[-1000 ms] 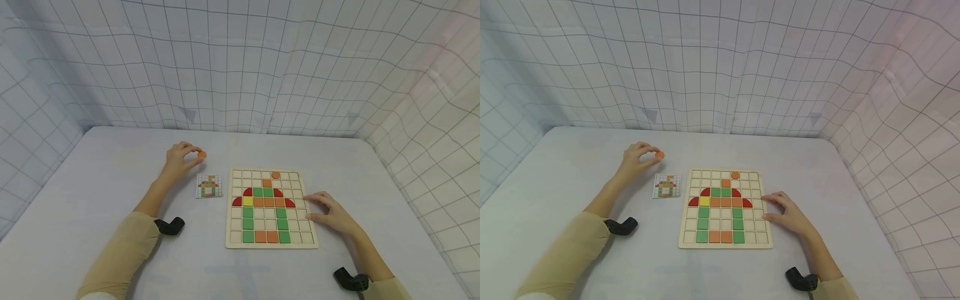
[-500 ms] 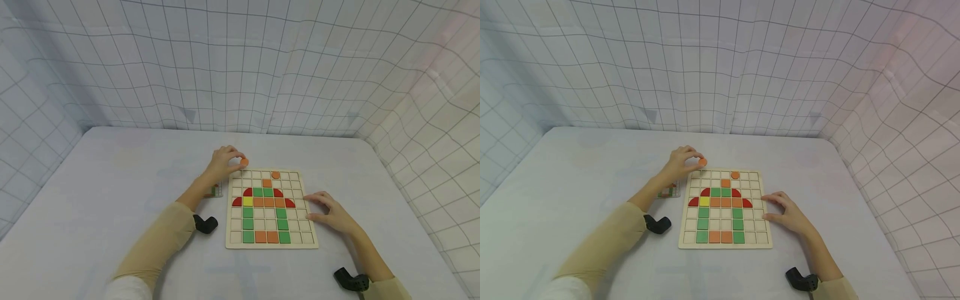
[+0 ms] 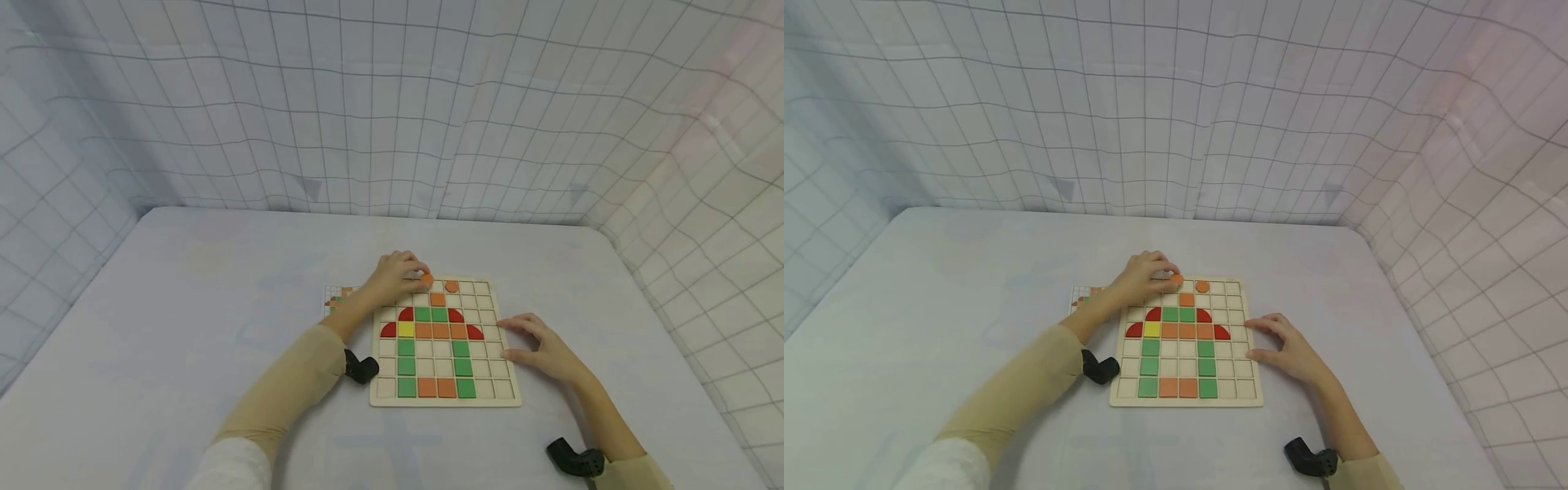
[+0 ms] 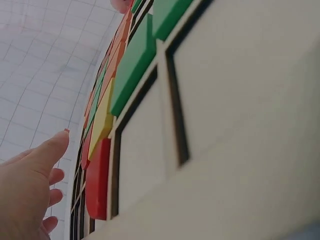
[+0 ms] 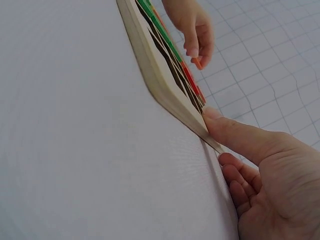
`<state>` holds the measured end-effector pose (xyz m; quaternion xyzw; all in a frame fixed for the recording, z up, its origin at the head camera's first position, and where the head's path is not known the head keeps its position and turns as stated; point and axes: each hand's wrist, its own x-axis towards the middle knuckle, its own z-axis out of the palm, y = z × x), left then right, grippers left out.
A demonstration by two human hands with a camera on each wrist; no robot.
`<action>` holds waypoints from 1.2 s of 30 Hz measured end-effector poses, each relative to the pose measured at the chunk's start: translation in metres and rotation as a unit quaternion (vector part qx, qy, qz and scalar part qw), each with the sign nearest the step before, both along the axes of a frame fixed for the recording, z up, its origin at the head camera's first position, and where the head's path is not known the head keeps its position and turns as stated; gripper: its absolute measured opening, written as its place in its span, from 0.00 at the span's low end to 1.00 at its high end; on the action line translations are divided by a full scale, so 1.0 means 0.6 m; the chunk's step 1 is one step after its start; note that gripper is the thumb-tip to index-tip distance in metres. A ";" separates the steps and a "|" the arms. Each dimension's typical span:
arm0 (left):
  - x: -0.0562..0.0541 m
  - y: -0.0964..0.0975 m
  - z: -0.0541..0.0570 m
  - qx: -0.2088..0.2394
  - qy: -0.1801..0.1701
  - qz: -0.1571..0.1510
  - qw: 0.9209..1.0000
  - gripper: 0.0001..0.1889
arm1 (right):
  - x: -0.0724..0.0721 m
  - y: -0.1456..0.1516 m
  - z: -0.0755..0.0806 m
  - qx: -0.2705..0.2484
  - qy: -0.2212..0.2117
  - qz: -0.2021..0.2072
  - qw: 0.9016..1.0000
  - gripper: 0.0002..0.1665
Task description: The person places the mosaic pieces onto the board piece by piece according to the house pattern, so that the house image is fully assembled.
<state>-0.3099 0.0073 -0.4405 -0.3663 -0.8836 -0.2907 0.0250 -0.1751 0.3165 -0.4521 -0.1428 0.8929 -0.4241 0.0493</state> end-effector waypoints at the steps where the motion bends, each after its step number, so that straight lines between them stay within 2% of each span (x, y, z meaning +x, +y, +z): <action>1: -0.001 0.003 -0.001 -0.005 0.001 -0.003 1.000 0.15 | 0.000 0.000 0.000 0.001 -0.002 -0.002 1.000 0.30; 11: -0.004 0.027 -0.010 -0.039 -0.016 -0.015 0.999 0.16 | 0.001 0.001 0.000 0.005 0.004 0.001 1.000 0.30; 22: -0.003 0.034 -0.009 -0.070 -0.022 -0.004 0.997 0.17 | 0.002 0.002 0.001 0.008 0.002 -0.002 1.000 0.30; 36: -0.004 0.033 -0.010 -0.065 -0.043 -0.005 0.997 0.17 | 0.002 0.002 -0.001 0.006 0.002 0.000 1.000 0.30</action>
